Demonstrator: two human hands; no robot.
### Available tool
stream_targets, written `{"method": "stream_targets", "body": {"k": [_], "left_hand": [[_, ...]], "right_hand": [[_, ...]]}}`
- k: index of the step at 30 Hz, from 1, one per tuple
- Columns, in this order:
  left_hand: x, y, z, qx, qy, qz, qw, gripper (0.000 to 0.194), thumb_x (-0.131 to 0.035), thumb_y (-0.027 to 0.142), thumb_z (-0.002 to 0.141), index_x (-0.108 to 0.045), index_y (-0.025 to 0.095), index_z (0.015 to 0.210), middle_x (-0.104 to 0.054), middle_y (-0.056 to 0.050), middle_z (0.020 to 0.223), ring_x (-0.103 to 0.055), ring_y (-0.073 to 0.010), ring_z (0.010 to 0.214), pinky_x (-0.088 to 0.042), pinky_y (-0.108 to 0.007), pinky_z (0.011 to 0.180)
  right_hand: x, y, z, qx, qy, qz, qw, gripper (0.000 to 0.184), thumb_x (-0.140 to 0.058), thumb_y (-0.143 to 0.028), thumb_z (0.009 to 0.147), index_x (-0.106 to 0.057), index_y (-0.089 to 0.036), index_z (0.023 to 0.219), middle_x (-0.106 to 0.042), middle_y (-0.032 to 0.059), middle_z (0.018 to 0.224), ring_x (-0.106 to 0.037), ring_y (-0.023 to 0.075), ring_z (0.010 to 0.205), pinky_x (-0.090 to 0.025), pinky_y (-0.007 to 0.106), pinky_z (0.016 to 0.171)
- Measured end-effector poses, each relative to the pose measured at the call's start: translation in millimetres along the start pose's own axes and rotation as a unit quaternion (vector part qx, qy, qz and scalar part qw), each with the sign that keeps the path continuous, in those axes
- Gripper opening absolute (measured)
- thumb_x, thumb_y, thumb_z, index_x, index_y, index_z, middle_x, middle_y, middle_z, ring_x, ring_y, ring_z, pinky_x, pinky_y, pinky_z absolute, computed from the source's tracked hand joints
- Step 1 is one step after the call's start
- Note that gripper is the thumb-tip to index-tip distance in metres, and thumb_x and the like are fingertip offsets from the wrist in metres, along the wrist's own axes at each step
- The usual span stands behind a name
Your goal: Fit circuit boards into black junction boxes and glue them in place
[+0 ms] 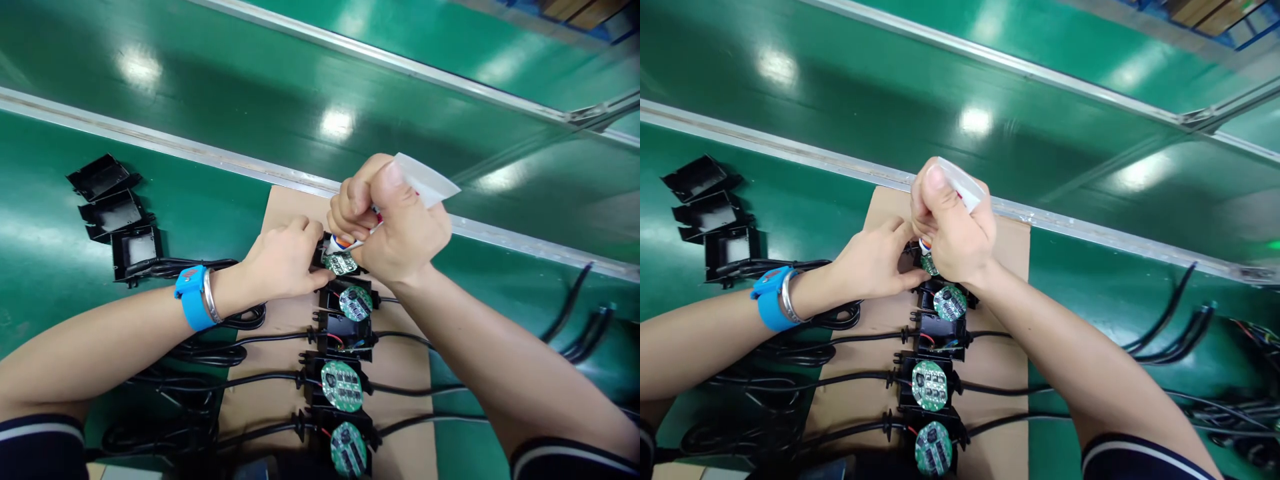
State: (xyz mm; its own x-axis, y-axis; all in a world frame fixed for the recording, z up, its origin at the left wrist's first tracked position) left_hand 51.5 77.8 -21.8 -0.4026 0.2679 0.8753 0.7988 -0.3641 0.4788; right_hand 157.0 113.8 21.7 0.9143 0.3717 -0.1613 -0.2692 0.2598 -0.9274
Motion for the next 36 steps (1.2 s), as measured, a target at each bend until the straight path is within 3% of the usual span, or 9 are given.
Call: {"method": "stream_targets", "body": {"k": [12,17,23,31,36], "left_hand": [[-0.5,-0.9,2.2,-0.012,-0.004,-0.015,1.0,0.048,-0.062,0.05,0.084,-0.056,0.015,0.116,-0.063,-0.011,0.109,-0.067,-0.0281,0.092,-0.053,-0.037,0.072],[-2.5,-2.6,2.0,-0.013,0.008,-0.009,1.0,0.047,-0.062,0.052,0.085,-0.055,0.015,0.114,-0.062,-0.011,0.108,-0.067,-0.0279,0.088,-0.052,-0.036,0.066],[-2.2,-3.3,1.2,-0.025,0.018,-0.01,0.999,0.047,-0.062,0.053,0.086,-0.056,0.015,0.113,-0.063,-0.011,0.108,-0.066,-0.0287,0.092,-0.053,-0.038,0.072],[-1.4,-3.6,1.2,-0.02,0.014,-0.013,1.0,0.048,-0.063,0.052,0.086,-0.056,0.015,0.116,-0.063,-0.011,0.112,-0.066,-0.0284,0.091,-0.052,-0.037,0.07],[-1.0,-2.5,1.2,-0.017,0.012,-0.012,1.0,0.048,-0.063,0.051,0.085,-0.057,0.015,0.116,-0.063,-0.011,0.113,-0.067,-0.0281,0.092,-0.053,-0.037,0.072]], "right_hand": [[3.6,-13.7,-5.8,-0.007,-0.03,-0.046,0.998,0.042,-0.058,-0.048,0.093,-0.048,-0.022,0.062,-0.026,-0.0046,0.05,-0.021,0.0083,0.038,-0.016,0.026,0.038],[3.7,-17.9,-11.9,-0.029,-0.009,-0.035,0.999,0.042,-0.059,-0.048,0.092,-0.05,-0.021,0.061,-0.03,-0.0039,0.05,-0.022,0.0079,0.037,-0.014,0.026,0.037],[1.9,-22.4,-18.4,-0.052,0.002,-0.042,0.998,0.042,-0.06,-0.049,0.091,-0.049,-0.022,0.061,-0.033,-0.0028,0.052,-0.022,0.0088,0.039,-0.016,0.028,0.039],[10.1,-30.2,-14.2,-0.018,0.004,-0.067,0.998,0.041,-0.062,-0.047,0.09,-0.052,-0.021,0.06,-0.033,-0.003,0.05,-0.024,0.0078,0.038,-0.015,0.027,0.037],[15.3,-27.4,-10.5,-0.014,0.011,-0.072,0.997,0.047,-0.064,-0.057,0.088,-0.05,-0.022,0.06,-0.029,-0.004,0.05,-0.024,0.0072,0.038,-0.016,0.026,0.038]]}}
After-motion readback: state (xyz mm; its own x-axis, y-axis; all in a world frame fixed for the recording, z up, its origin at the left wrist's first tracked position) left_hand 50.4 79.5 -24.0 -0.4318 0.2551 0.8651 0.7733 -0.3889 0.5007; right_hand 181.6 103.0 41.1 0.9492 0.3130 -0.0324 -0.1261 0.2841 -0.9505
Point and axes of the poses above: each hand's wrist, its own z-axis towards the middle knuckle, its own x-axis out of the back of the hand, y = z × x, the point moved 3 cm from there along z, towards the middle knuckle
